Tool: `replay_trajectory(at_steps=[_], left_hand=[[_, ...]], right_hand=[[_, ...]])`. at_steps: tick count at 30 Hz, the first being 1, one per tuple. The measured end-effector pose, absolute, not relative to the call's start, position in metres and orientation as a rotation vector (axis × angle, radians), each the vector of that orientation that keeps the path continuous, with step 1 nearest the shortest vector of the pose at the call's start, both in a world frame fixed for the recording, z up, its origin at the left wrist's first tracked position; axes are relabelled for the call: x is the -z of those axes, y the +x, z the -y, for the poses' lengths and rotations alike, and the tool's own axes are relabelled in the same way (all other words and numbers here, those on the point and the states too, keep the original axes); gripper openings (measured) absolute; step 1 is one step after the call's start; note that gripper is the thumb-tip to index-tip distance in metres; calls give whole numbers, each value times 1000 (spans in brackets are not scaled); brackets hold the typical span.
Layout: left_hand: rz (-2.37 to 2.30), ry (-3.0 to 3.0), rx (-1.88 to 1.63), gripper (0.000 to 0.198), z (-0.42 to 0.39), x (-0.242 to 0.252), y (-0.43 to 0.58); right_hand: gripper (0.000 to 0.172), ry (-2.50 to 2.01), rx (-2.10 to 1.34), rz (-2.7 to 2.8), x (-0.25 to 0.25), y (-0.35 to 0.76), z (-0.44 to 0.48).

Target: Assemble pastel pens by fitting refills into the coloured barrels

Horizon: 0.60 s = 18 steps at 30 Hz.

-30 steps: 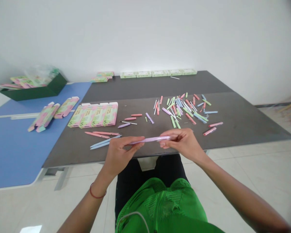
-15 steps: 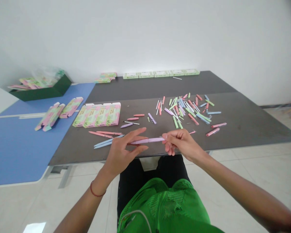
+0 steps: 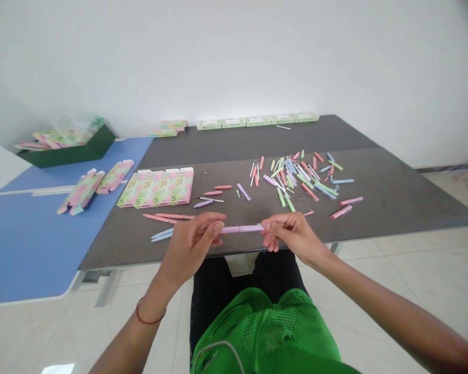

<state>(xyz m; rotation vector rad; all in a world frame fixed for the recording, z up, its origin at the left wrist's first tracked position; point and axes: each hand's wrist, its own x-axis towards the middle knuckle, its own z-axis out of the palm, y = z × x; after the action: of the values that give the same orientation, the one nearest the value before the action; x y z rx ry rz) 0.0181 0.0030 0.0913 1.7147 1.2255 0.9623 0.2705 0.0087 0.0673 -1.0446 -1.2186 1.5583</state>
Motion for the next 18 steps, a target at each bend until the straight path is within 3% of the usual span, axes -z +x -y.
replay_trajectory(at_steps=[4,8,13,14,16,18], left_hand=[[-1188,1806,-974,18,-2,-93,16],[-1140,1685,-978,38,-3,-93,17],[-1165,1721,-954,21,-3,-91,19],[-1130,1730,-996,23,-3,-92,19],[-1083,1680,-1031,46,-3,-92,19],[-1110,1606,-967,43,-3,-92,20]], right_hand=[[39,-1049,-1535,1258,-67,272,-8],[37,-1050,-1529,1280,-68,273,-8],[37,-1063,-1505,1281,-69,272,-9],[37,-1063,-1501,1282,-70,272,-9],[36,-1060,-1499,1292,-70,272,-9],[37,-1059,-1497,1310,-71,272,-8]])
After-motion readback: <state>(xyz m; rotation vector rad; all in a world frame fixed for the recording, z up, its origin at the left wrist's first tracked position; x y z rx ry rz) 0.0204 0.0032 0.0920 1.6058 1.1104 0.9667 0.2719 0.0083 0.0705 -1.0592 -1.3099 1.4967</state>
